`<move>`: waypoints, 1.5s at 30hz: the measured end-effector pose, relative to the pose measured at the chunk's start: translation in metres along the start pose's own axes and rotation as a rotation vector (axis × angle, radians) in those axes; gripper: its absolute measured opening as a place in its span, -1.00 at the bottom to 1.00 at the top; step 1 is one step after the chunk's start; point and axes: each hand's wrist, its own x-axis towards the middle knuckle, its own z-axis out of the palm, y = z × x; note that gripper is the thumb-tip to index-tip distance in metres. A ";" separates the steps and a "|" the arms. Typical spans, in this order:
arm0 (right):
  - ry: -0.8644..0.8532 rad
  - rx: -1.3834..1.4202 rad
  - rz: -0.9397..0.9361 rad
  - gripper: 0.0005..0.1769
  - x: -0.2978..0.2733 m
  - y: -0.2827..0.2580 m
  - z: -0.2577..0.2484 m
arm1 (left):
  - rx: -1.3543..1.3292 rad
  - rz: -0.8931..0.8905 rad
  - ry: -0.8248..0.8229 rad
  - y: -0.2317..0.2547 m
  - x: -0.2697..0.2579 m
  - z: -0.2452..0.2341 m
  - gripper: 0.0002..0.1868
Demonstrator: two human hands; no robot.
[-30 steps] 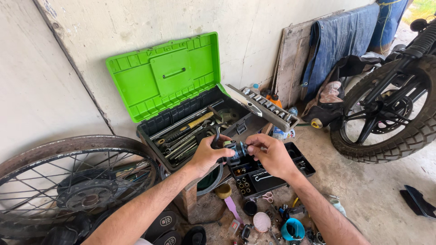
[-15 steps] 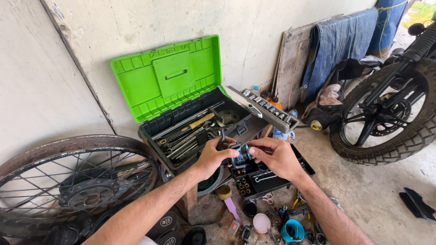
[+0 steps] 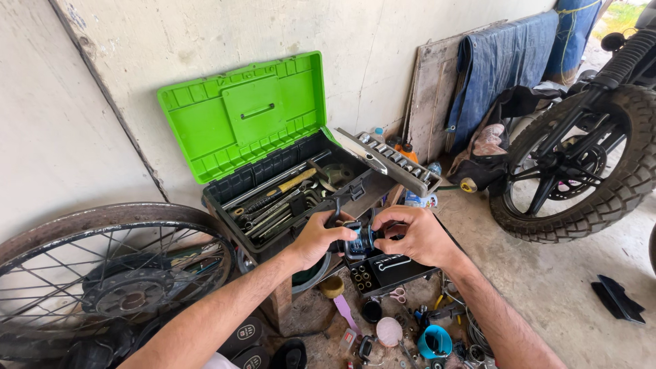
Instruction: The person repairs a fishing reel by using a screwdriver and a metal rod to manipulate internal components while seated on a floor.
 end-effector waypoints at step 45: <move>0.132 0.124 0.752 -0.61 -0.172 0.232 -0.039 | -0.042 -0.231 -0.317 -0.104 0.038 0.098 -0.62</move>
